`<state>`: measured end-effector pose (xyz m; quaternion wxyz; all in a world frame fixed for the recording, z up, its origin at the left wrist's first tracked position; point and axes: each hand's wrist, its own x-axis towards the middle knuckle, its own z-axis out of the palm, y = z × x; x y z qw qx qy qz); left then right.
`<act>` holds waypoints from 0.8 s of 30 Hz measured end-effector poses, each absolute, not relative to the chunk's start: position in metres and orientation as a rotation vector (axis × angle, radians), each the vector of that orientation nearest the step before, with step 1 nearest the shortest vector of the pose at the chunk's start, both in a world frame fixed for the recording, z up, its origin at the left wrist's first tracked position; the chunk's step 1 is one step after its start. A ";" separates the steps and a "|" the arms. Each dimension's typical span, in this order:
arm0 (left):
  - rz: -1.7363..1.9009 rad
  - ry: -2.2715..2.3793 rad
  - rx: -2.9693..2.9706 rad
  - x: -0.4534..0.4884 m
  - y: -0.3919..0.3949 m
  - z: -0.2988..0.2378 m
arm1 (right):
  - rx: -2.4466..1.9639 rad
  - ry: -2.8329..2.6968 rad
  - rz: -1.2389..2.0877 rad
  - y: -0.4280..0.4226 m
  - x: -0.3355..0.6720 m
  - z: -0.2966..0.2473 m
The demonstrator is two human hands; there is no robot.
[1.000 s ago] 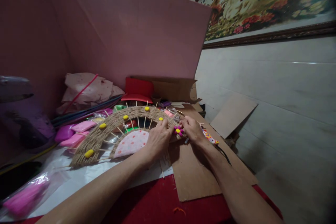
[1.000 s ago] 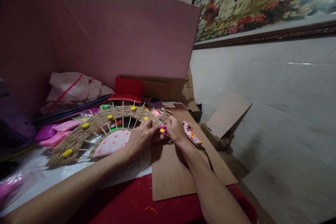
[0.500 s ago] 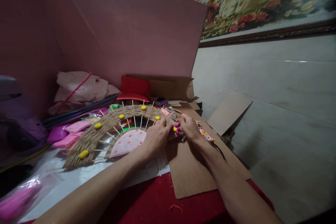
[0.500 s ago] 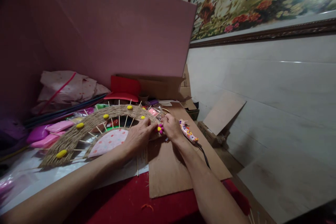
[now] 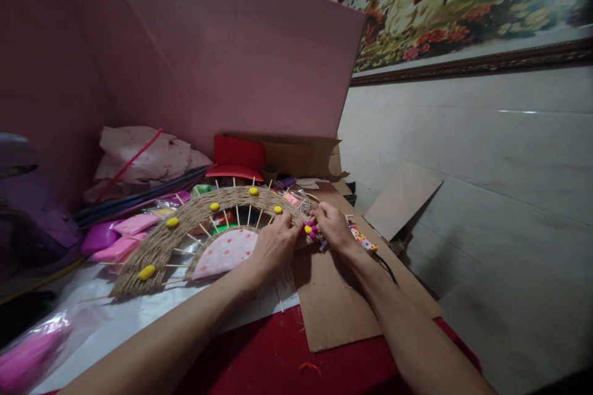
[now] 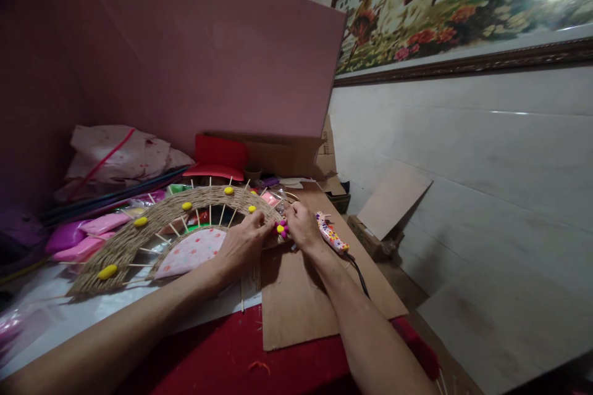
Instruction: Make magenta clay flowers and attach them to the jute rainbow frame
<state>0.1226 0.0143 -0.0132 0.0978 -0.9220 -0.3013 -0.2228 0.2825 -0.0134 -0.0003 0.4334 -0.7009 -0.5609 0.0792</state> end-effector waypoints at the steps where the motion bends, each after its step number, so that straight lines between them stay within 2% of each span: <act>1: -0.657 -0.873 -2.727 0.123 0.014 -0.013 | -1.745 -1.400 0.192 -0.013 0.282 0.000; 15: -0.847 -0.695 -2.699 0.118 0.012 -0.028 | -1.734 -1.386 0.189 -0.011 0.286 -0.002; 24: -0.847 -0.703 -2.687 0.119 0.010 -0.028 | -1.725 -1.384 0.184 -0.011 0.286 -0.002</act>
